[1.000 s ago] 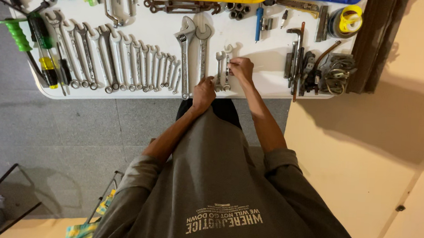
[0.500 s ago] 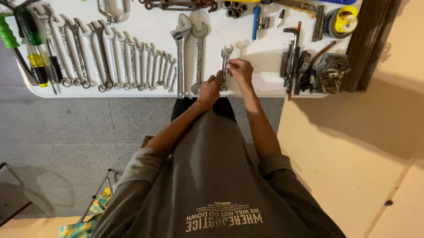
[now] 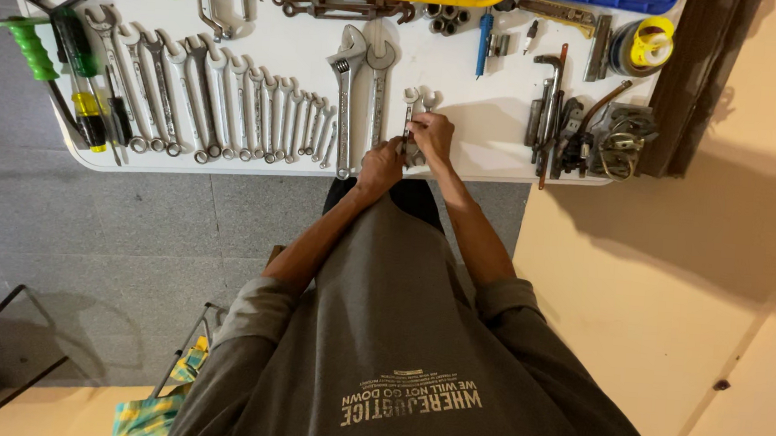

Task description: The person sits at a white table and takes wrenches one at a time out of a plastic bin, laying them out and arranging them in a row by size on the table. They continue sorting additional wrenches and small tools from the bin, building up an ordered lineup of tools on the table surface.

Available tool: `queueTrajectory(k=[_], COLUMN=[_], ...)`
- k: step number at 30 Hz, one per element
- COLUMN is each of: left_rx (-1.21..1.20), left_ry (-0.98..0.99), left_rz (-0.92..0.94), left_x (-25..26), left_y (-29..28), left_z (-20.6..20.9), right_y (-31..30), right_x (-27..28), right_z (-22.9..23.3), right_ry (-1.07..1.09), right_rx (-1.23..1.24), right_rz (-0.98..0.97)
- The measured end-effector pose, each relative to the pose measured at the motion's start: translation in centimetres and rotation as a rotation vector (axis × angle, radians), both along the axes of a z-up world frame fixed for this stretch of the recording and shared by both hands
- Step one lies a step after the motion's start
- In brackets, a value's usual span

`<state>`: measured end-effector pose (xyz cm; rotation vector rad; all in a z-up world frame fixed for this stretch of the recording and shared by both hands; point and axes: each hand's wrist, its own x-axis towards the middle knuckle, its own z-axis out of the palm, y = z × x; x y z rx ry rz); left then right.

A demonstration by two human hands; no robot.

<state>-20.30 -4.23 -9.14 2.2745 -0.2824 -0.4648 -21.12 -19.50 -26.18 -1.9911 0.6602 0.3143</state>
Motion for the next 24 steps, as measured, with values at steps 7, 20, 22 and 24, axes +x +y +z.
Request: queueTrajectory(k=[7,20,22,24], left_rx=[-0.016,-0.069,-0.01,0.016], left_ry=[0.115,0.257,0.199,0.198], left_rz=[0.068,0.222,0.218,0.222], left_x=[-0.4,1.2,1.2,1.0], left_y=[-0.5,-0.8,-0.7,-0.8], left_z=[-2.5,-1.4,-0.8,-0.3], right_y=[-0.2,-0.3,-0.1,0.0], right_x=[-0.7,-2.8,-2.9,-3.3], right_z=[2.0,3.9,4.2,4.4], right_ry=[-0.108,-0.132,-0.111,-0.11], right_rx=[-0.097,-0.185,-0.171,-0.151], right_rz=[0.036,0.02,0.012,0.004])
